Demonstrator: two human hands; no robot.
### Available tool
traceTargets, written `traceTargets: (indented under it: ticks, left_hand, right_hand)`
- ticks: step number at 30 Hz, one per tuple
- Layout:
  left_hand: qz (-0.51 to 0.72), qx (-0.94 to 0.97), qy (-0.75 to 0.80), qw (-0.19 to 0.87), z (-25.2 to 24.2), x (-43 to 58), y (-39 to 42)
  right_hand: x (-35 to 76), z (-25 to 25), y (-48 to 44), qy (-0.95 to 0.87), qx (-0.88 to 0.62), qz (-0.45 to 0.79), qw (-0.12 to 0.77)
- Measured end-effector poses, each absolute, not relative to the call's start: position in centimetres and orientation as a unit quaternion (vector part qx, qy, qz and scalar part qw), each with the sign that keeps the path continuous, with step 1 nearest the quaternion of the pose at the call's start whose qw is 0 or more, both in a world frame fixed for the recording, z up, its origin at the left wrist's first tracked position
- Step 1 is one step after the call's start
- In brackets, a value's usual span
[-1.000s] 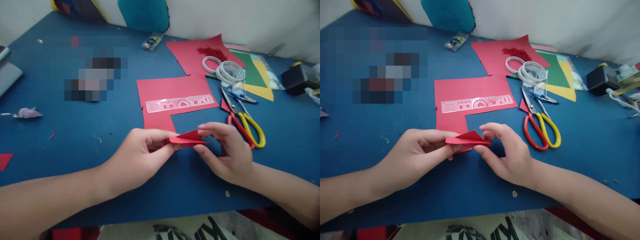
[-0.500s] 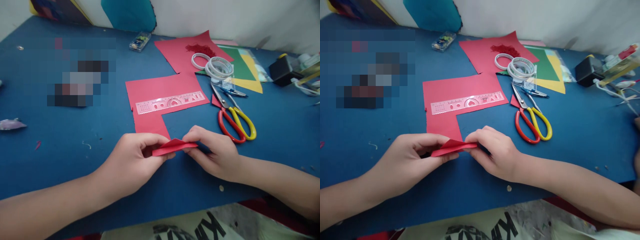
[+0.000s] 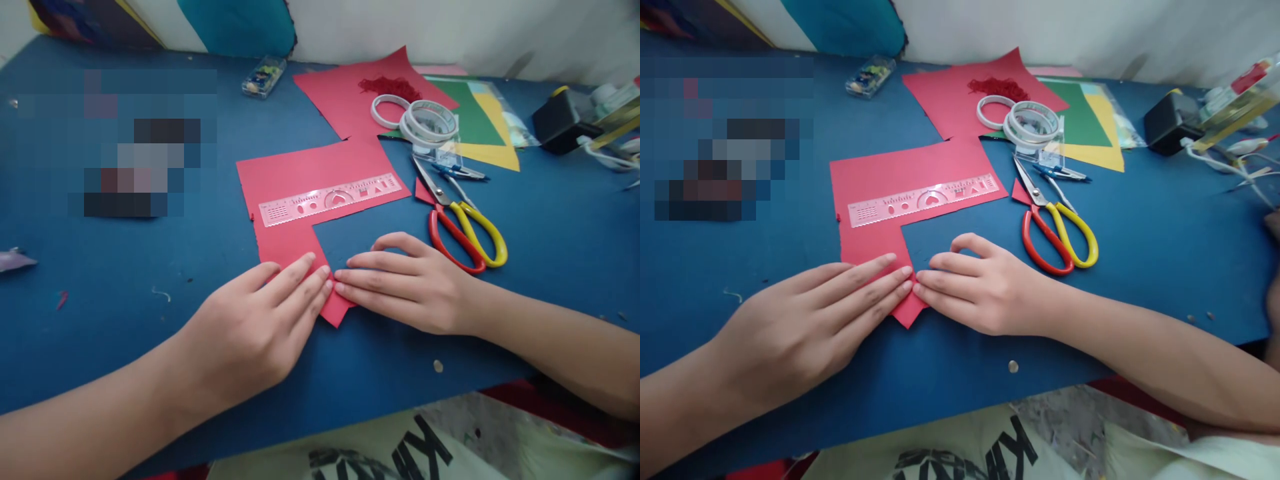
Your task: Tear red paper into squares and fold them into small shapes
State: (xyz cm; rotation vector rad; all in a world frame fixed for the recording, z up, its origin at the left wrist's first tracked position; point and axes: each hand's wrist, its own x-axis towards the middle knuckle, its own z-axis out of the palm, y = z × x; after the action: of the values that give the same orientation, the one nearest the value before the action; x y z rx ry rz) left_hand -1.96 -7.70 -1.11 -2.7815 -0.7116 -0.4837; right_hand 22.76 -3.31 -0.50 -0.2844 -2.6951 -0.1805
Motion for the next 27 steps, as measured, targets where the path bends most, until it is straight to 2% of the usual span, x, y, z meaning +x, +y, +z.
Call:
traceTargets:
  ticks: [4,9,18,27]
  left_hand:
    - [-0.135,-0.954,-0.26,0.066,-0.7,-2.0,-7.6]
    - [-0.092,-0.947,-0.308,-0.006,-0.5,-1.1,-9.5]
    - [-0.097,-0.941,-0.322,-0.028,-1.0,-0.5,-10.4]
    - [-0.122,-0.948,-0.293,-0.031,-0.4,-0.6,-9.3]
  right_hand:
    - [22.9,-0.2,-3.3,-0.969,-0.102,-0.049,0.219]
    - [22.8,0.4,-3.4,-0.979,-0.106,-0.01,0.175]
    - [22.3,0.4,-2.9,-0.912,-0.245,0.285,0.164]
    - [21.6,0.2,-3.6,-0.892,-0.3,0.302,0.153]
